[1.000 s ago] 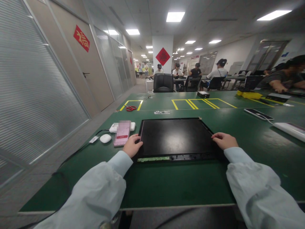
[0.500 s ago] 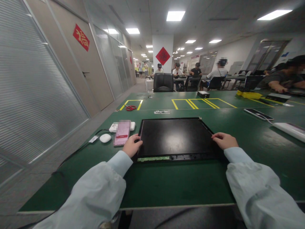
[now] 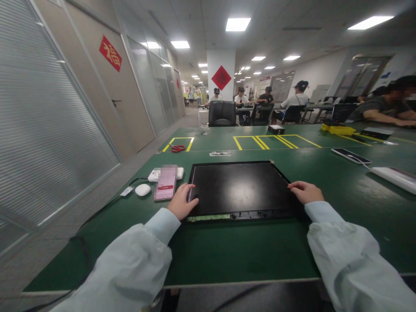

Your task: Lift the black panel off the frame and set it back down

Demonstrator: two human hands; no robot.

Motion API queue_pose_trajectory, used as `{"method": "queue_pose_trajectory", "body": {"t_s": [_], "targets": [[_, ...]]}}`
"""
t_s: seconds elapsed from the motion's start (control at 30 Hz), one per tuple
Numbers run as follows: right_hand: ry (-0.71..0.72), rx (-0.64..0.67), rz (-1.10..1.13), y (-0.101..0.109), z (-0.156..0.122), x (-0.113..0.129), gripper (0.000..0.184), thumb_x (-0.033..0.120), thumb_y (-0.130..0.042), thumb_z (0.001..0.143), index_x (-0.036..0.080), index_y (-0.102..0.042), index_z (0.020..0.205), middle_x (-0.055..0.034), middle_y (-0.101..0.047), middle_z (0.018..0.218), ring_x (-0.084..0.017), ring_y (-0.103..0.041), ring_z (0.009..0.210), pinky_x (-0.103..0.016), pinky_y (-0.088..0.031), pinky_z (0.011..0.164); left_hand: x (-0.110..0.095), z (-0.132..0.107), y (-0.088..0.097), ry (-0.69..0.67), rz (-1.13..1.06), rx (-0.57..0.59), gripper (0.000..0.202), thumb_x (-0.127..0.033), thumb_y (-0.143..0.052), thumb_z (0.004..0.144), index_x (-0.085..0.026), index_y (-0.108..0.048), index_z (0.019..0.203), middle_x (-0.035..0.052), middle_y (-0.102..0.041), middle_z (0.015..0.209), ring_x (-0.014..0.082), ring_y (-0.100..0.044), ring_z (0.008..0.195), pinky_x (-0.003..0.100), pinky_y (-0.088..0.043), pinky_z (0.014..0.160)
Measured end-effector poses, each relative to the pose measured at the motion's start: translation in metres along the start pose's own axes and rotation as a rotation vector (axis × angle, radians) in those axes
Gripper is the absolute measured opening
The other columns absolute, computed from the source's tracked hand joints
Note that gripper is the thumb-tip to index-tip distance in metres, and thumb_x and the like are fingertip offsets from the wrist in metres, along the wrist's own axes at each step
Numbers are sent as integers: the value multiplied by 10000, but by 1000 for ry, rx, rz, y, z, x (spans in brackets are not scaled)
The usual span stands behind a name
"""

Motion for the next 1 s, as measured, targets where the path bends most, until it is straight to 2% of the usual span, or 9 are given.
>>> {"method": "queue_pose_trajectory", "body": {"t_s": [0.1,0.23,0.3,0.43,0.53,0.63,0.73,0.87,1.0], "targets": [[8,-15,12,0,0,0,166,279,-592,656,275,-753,697,2,-742,736,-209,-676,753,-308,-502,712,3,1,-1,-8,14,7,499,-325,-634,760,-164,-601,1231,173,-600,1348,326,-517,1320,491,-366,1134],[0,-27,10,0,1,-3,219,276,-580,662,268,-770,771,-10,-748,800,-224,-677,795,-333,-518,767,6,2,-4,1,65,6,499,-328,-616,791,-148,-606,1255,187,-608,1361,352,-483,1353,513,-334,1148],[38,-50,-4,-1,3,-6,258,268,-579,662,257,-780,825,-26,-757,925,-238,-680,877,-360,-517,859,6,3,-4,25,94,12,512,-332,-607,801,-140,-606,1275,189,-614,1360,359,-471,1362,521,-321,1154],[92,-49,-81,-9,9,-12,344,257,-604,650,244,-790,939,-60,-719,1171,-274,-638,1104,-420,-437,1045,8,3,-5,89,92,50,565,-320,-566,820,-90,-578,1337,221,-548,1440,371,-409,1415,526,-289,1174],[57,10,-130,-15,12,-18,380,291,-618,662,277,-791,1000,-49,-730,1147,-283,-635,1118,-423,-470,1006,12,3,-5,76,41,57,554,-264,-548,808,-120,-587,1342,188,-549,1454,341,-414,1420,510,-280,1185],[36,55,-148,-16,12,-21,384,313,-624,669,303,-796,1013,-37,-760,1020,-281,-672,1023,-401,-519,911,17,4,-4,87,-14,41,537,-209,-536,782,-166,-625,1310,142,-587,1428,311,-437,1411,482,-284,1190],[43,58,-156,-14,10,-20,383,308,-617,675,295,-801,1010,-38,-768,967,-272,-691,967,-374,-537,857,19,4,-3,125,-66,29,536,-175,-520,767,-163,-652,1287,133,-588,1429,295,-433,1415,461,-274,1197],[80,39,-154,-13,8,-18,355,281,-601,676,296,-808,964,-25,-772,918,-246,-706,896,-339,-544,823,13,3,2,166,-204,-8,532,-162,-535,752,-188,-678,1263,94,-618,1401,274,-459,1398,452,-286,1192],[83,39,-147,-12,8,-18,358,276,-590,676,286,-809,959,-18,-773,919,-246,-707,907,-337,-539,842,1,3,9,205,-401,-72,521,-187,-563,753,-208,-689,1258,65,-652,1361,279,-518,1349,451,-323,1176]]}}
Point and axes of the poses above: each hand's wrist, its own z-axis towards the middle knuckle, its own y-axis out of the back of the hand, x = y × z, the point moved 1 cm from there along z, towards the middle knuckle
